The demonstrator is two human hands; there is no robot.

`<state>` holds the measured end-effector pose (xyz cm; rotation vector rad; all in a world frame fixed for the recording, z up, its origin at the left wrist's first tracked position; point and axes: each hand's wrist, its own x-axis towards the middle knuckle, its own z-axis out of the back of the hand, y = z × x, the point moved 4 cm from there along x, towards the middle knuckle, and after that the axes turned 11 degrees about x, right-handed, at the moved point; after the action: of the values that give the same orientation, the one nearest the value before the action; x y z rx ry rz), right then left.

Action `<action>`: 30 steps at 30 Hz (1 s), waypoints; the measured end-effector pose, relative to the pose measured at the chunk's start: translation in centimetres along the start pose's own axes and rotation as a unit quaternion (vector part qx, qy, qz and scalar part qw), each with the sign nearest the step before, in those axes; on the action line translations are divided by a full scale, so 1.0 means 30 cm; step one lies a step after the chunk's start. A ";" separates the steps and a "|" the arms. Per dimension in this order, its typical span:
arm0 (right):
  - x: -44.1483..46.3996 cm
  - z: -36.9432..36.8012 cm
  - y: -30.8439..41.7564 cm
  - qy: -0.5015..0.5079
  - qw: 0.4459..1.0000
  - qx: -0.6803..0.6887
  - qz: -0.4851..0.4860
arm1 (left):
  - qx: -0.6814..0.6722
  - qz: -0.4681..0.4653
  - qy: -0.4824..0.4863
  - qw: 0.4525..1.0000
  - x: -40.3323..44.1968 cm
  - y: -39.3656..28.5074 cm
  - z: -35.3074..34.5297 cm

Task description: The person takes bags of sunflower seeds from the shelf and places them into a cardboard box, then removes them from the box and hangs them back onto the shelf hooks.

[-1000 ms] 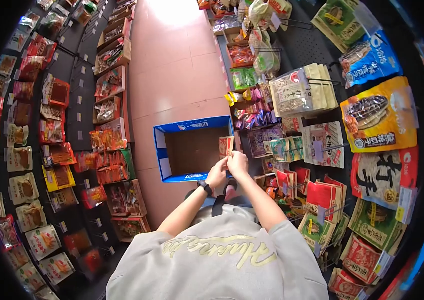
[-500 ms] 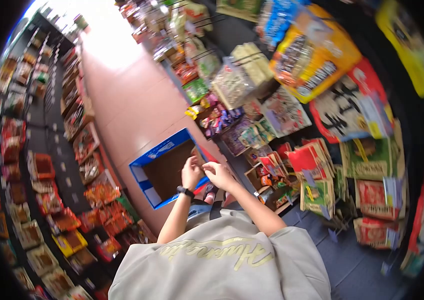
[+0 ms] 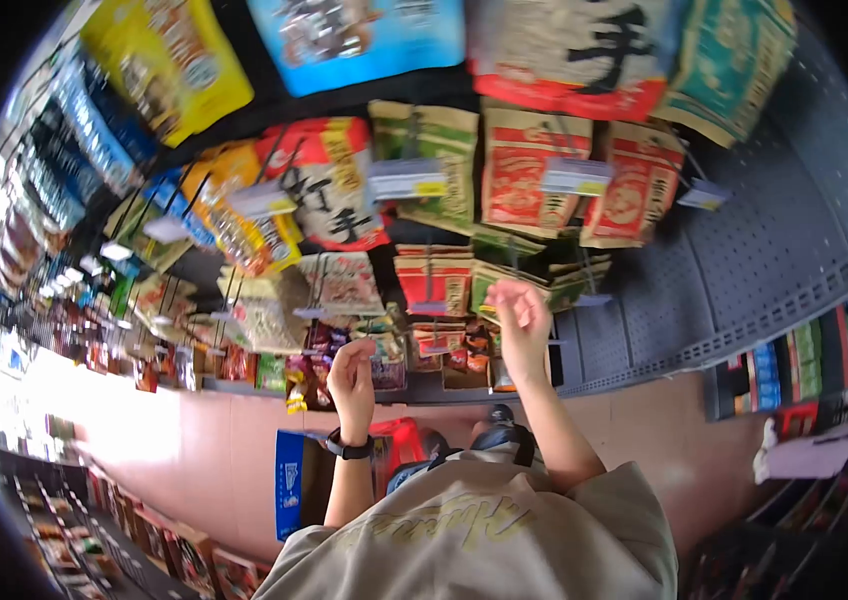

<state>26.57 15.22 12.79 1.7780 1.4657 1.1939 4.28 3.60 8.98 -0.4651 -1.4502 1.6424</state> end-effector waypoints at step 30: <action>0.561 0.244 0.185 0.047 0.968 -0.156 0.191 | -0.056 -0.141 -0.012 0.988 0.399 -0.405 -0.717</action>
<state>35.92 30.77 18.96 1.8462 0.9333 1.6195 18.27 25.40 18.03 -0.2879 -1.5546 1.3525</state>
